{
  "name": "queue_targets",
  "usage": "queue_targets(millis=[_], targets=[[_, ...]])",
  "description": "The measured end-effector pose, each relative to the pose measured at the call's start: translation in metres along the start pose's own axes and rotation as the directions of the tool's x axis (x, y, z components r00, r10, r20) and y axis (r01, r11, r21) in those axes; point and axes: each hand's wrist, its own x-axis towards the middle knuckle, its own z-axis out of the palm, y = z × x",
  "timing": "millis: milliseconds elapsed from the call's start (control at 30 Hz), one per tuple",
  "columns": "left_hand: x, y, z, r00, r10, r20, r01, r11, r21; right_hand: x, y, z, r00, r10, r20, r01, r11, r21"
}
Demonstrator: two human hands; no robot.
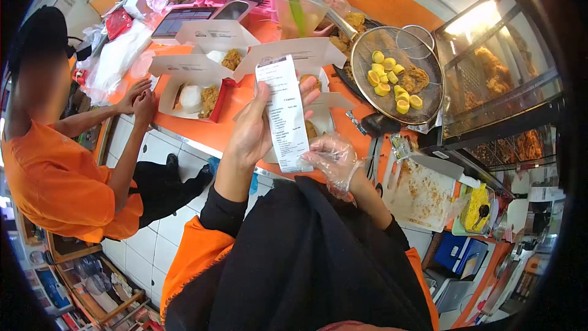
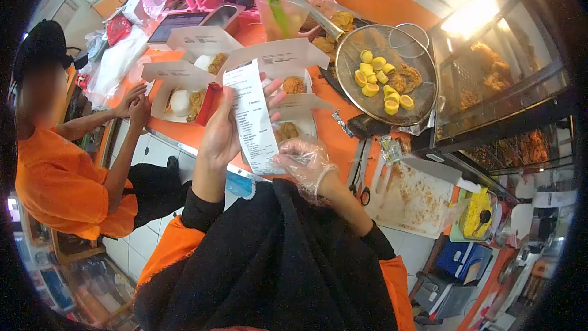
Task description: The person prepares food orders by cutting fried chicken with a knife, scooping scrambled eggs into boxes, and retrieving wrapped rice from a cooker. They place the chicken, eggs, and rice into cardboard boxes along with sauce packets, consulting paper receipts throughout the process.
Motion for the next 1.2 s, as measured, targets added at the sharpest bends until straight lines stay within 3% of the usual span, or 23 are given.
queue_targets(millis=[67, 167, 200, 267, 300, 333, 367, 400, 433, 500, 567, 633, 667, 700, 733, 767, 800, 867, 900, 1000, 1067, 1200], targets=[[-0.001, -0.004, 0.008, 1.0, -0.001, 0.017, 0.001, 1.0, 0.011, -0.002, 0.003, -0.002, 1.0, -0.016, 0.001, 0.016, 1.0, 0.019], [-0.003, -0.018, 0.011, 0.986, -0.069, 0.153, 0.103, 0.969, -0.226, -0.009, 0.012, -0.005, 0.997, -0.082, 0.001, 0.082, 0.996, -0.044], [-0.007, -0.025, 0.013, 0.991, -0.102, 0.088, 0.118, 0.971, -0.206, -0.012, 0.018, -0.004, 0.996, -0.092, -0.006, 0.092, 0.995, -0.023], [-0.014, -0.035, 0.01, 0.984, -0.175, -0.018, 0.175, 0.985, -0.012, -0.022, 0.009, -0.009, 0.998, -0.063, 0.014, 0.064, 0.996, -0.064], [-0.017, -0.044, 0.0, 0.976, -0.216, -0.023, 0.213, 0.973, -0.085, -0.028, 0.02, -0.012, 0.975, -0.224, -0.008, 0.218, 0.957, -0.19], [-0.021, -0.047, 0.005, 0.98, -0.185, -0.072, 0.188, 0.981, 0.037, -0.038, 0.021, -0.009, 0.977, -0.187, -0.097, 0.181, 0.981, -0.074], [-0.024, -0.057, 0.01, 0.979, -0.106, -0.175, 0.136, 0.977, 0.165, -0.042, 0.049, -0.003, 0.978, -0.182, -0.097, 0.205, 0.91, 0.359], [-0.025, -0.065, 0.016, 0.982, -0.084, -0.171, 0.134, 0.943, 0.304, -0.052, 0.045, -0.012, 0.98, -0.152, -0.126, 0.17, 0.976, 0.14], [-0.023, -0.076, 0.027, 0.985, -0.049, -0.163, 0.117, 0.892, 0.437, -0.067, 0.061, -0.007, 0.932, -0.168, -0.323, 0.291, 0.875, 0.386], [-0.017, -0.109, 0.064, 0.998, -0.036, -0.048, 0.053, 0.899, 0.434, -0.087, 0.079, -0.027, 0.792, -0.147, -0.592, 0.447, 0.8, 0.4], [-0.011, -0.146, 0.083, 0.984, -0.175, -0.024, 0.166, 0.869, 0.465, -0.123, 0.08, -0.089, 0.598, -0.133, -0.791, 0.539, 0.797, 0.273], [-0.01, -0.188, 0.103, 0.948, -0.313, -0.061, 0.309, 0.858, 0.41, -0.166, 0.073, -0.173, 0.358, -0.292, -0.887, 0.342, 0.925, -0.167], [-0.006, -0.212, 0.124, 0.951, -0.308, -0.028, 0.298, 0.886, 0.354, -0.193, 0.068, -0.219, 0.225, -0.401, -0.888, 0.12, 0.916, -0.383], [-0.003, -0.231, 0.139, 0.933, -0.36, -0.013, 0.346, 0.885, 0.31, -0.226, 0.067, -0.269, 0.136, -0.545, -0.827, -0.151, 0.814, -0.561], [0.003, -0.251, 0.151, 0.917, -0.399, 0.002, 0.384, 0.886, 0.261, -0.264, 0.07, -0.318, 0.1, -0.664, -0.741, -0.479, 0.62, -0.621], [0.009, -0.272, 0.162, 0.901, -0.433, 0.014, 0.421, 0.882, 0.212, -0.301, 0.077, -0.365, 0.089, -0.734, -0.674, -0.748, 0.398, -0.532], [0.015, -0.292, 0.17, 0.883, -0.467, 0.041, 0.453, 0.872, 0.184, -0.335, 0.086, -0.41, 0.076, -0.751, -0.655, -0.917, 0.205, -0.341], [0.027, -0.328, 0.188, 0.846, -0.525, 0.096, 0.513, 0.849, 0.124, -0.405, 0.151, -0.517, 0.03, -0.323, -0.946, -0.998, 0.045, -0.047], [0.031, -0.343, 0.203, 0.836, -0.543, 0.079, 0.522, 0.832, 0.186, -0.42, 0.165, -0.539, 0.053, -0.141, -0.989, -0.999, -0.008, -0.052], [0.036, -0.397, 0.238, 0.754, -0.644, 0.133, 0.637, 0.765, 0.094, -0.437, 0.188, -0.589, 0.313, 0.044, -0.949, -0.939, 0.162, -0.302], [0.034, -0.432, 0.254, 0.698, -0.699, 0.154, 0.703, 0.71, 0.037, -0.447, 0.203, -0.615, 0.463, 0.03, -0.886, -0.839, 0.339, -0.427], [0.036, -0.498, 0.263, 0.57, -0.801, 0.183, 0.799, 0.593, 0.105, -0.456, 0.105, -0.574, 0.605, -0.082, -0.792, -0.682, 0.459, -0.569]])
